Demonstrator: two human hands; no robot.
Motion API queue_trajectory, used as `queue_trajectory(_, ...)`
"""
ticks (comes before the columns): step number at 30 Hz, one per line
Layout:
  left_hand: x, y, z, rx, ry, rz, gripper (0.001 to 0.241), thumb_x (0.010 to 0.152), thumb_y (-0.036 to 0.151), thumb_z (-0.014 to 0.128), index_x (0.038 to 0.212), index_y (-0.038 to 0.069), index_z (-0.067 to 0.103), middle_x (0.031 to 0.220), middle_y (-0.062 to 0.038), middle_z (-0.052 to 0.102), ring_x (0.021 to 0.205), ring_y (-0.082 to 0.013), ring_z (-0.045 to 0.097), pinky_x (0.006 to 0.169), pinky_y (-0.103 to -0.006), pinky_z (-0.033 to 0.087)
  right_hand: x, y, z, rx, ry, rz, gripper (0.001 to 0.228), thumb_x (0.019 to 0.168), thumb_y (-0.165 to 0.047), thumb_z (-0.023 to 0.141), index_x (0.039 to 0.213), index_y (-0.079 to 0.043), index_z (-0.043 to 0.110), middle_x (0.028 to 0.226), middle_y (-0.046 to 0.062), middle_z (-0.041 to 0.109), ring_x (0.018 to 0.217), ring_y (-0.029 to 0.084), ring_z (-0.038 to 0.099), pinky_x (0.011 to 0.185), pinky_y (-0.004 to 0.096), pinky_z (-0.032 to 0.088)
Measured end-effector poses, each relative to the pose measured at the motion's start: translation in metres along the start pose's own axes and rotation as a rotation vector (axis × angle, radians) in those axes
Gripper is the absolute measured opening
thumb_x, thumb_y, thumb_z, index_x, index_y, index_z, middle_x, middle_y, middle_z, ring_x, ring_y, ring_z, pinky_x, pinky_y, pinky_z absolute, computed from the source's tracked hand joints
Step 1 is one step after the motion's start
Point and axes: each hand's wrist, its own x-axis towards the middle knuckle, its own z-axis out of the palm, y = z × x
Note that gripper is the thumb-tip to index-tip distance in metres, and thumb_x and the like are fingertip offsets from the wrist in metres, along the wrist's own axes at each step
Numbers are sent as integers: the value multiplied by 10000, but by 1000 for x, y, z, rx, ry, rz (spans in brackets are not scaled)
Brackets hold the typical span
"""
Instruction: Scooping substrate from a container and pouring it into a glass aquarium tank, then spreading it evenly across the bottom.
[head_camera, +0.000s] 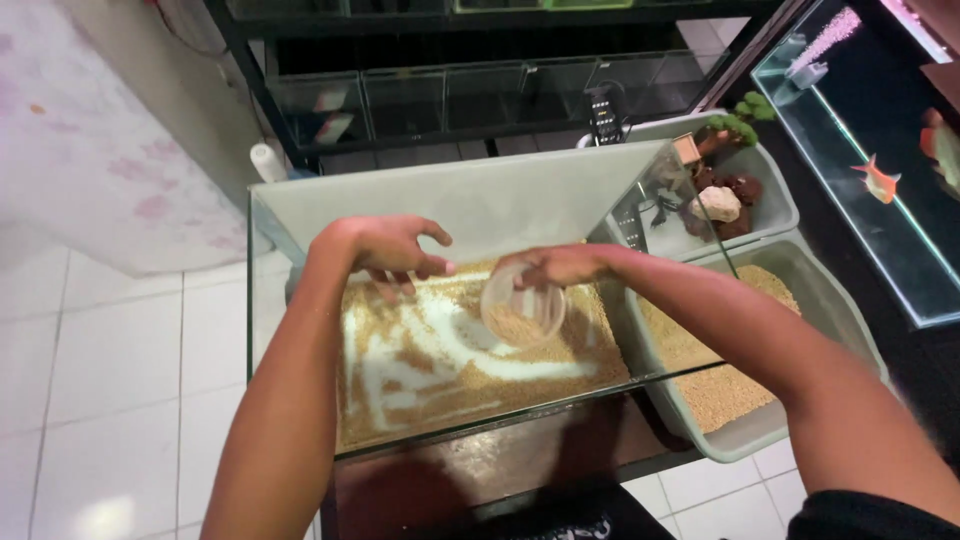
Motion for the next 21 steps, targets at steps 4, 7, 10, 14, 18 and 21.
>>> queue_trajectory(4, 5, 5, 2, -130, -71, 34, 710, 1036, 267, 706, 1677, 105, 450, 1119, -216, 697, 902, -356, 799, 775, -479, 723, 1, -12, -15, 44, 326, -112, 449, 1103, -382, 506, 1521, -276, 630, 1187, 76, 712, 880, 148, 707, 546, 291, 638)
queue_trajectory(7, 9, 9, 7, -209, -82, 125, 585, 1068, 218, 627, 1626, 80, 517, 959, -176, 685, 843, -366, 822, 749, -491, 733, -32, -50, 4, 81, 488, -121, 436, 1087, -418, 510, 1462, -260, 666, 1221, 105, 763, 890, 175, 731, 520, 287, 653)
queue_trajectory(10, 27, 9, 10, -276, -39, 244, 494, 1095, 166, 563, 1571, 34, 556, 869, -154, 658, 803, -364, 820, 725, -492, 737, -54, -77, 26, 139, 630, -119, 520, 1050, -486, 556, 1490, -224, 647, 1402, 133, 711, 1042, 232, 737, 546, 310, 676)
queue_trajectory(14, 26, 19, 17, -405, 78, 383, 432, 1072, 84, 576, 1483, -37, 631, 812, -111, 572, 767, -354, 795, 716, -531, 732, -42, -40, 18, 542, 619, -392, 547, 1119, -359, 520, 1641, -241, 410, 1350, 248, 621, 734, 328, 762, 554, 452, 729)
queue_trajectory(18, 39, 32, 18, -493, 132, 442, 363, 1066, 63, 610, 1398, -59, 691, 888, -117, 601, 767, -261, 744, 656, -478, 723, -61, -37, 32, 646, 689, -535, 531, 1151, -418, 520, 1655, -359, 362, 1480, 291, 603, 841, 436, 831, 581, 485, 742)
queue_trajectory(21, 40, 63, 24, -546, 164, 440, 326, 1075, 71, 636, 1362, -57, 720, 862, -107, 585, 735, -262, 728, 647, -472, 727, -88, -33, 37, 683, 763, -590, 542, 1140, -523, 496, 1635, -319, 410, 1465, 377, 612, 843, 483, 837, 627, 481, 759)
